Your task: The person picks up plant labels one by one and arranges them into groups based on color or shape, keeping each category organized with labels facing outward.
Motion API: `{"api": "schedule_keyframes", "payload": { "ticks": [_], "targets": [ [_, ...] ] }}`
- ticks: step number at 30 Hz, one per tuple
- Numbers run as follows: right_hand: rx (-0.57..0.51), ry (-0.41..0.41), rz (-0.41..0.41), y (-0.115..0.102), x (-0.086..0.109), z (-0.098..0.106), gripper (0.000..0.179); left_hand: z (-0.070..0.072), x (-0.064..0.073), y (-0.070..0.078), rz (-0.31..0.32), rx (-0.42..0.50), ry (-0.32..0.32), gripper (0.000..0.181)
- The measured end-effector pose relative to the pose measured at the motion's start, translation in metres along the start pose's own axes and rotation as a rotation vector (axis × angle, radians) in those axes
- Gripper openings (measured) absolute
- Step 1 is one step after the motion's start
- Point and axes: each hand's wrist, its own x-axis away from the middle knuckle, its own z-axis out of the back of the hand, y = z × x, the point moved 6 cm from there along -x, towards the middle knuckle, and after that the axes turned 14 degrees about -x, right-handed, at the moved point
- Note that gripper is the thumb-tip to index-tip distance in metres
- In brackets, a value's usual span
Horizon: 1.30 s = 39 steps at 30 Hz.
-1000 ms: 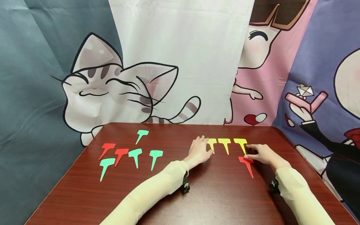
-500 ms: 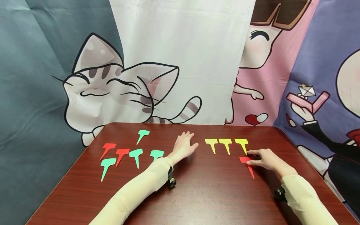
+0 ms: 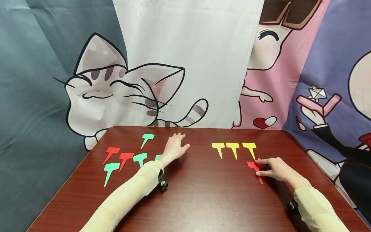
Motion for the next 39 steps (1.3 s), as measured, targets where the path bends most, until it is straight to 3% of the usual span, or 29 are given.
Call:
{"api": "schedule_keyframes", "payload": {
  "ticks": [13,24,39],
  "targets": [
    [0.018,-0.008,0.059,-0.007,0.005,-0.006,0.061,0.009,0.008,-0.041,0.031,0.023,0.022,0.054],
    [0.032,0.000,0.072,-0.006,0.005,-0.006,0.062,0.007,0.016,-0.074,0.049,0.001,0.020,0.053],
    [0.038,-0.007,0.062,-0.008,0.003,-0.008,0.061,0.026,0.035,-0.125,0.104,-0.069,-0.016,0.054]
  ]
}}
